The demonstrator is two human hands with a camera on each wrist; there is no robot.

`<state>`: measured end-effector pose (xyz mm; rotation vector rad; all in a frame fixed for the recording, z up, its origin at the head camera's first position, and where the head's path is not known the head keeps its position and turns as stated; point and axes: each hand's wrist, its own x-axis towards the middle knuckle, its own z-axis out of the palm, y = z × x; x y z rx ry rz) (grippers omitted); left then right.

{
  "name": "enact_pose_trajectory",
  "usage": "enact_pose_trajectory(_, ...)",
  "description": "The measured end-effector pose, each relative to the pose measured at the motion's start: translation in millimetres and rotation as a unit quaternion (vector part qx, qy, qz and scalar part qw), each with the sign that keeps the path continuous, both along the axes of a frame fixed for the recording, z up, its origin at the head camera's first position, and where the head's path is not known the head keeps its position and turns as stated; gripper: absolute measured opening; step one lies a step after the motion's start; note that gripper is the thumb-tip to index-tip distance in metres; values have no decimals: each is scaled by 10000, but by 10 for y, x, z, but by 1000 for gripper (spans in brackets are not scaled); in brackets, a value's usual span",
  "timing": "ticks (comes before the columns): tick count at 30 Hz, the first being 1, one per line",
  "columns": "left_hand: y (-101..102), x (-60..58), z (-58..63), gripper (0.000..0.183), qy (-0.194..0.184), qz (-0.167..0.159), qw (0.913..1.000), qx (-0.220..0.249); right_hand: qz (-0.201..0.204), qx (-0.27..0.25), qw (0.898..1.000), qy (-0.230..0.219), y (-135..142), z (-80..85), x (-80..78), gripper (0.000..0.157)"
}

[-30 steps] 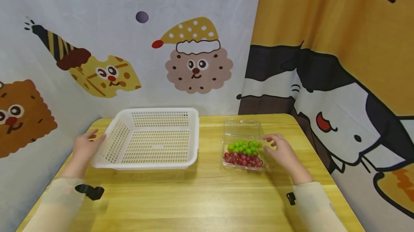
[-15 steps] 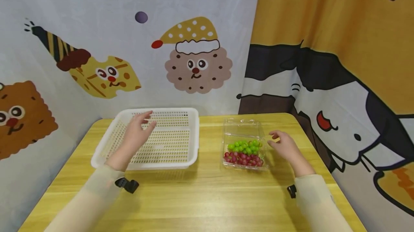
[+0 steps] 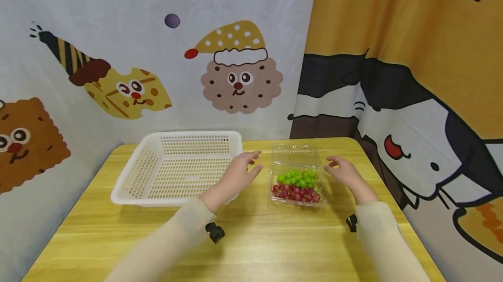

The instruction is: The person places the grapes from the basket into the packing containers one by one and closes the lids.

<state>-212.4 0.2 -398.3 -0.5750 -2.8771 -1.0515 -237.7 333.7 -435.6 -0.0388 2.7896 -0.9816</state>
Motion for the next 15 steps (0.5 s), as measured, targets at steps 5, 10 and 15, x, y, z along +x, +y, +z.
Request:
enact_pose_trajectory(5,326,93,-114,51,-594,-303,9975,250,-20,-185,9991,-376,32,-5,-98,66)
enact_pose_trajectory(10,492,107,-288,55,-949,-37,9944,462,-56,-321,9955,-886,69,-49,-232,70)
enact_pose_trajectory(15,530,75,-494,58,-1489,501,9814,1103,-65,-356,9906,-1321,69,-61,-323,69)
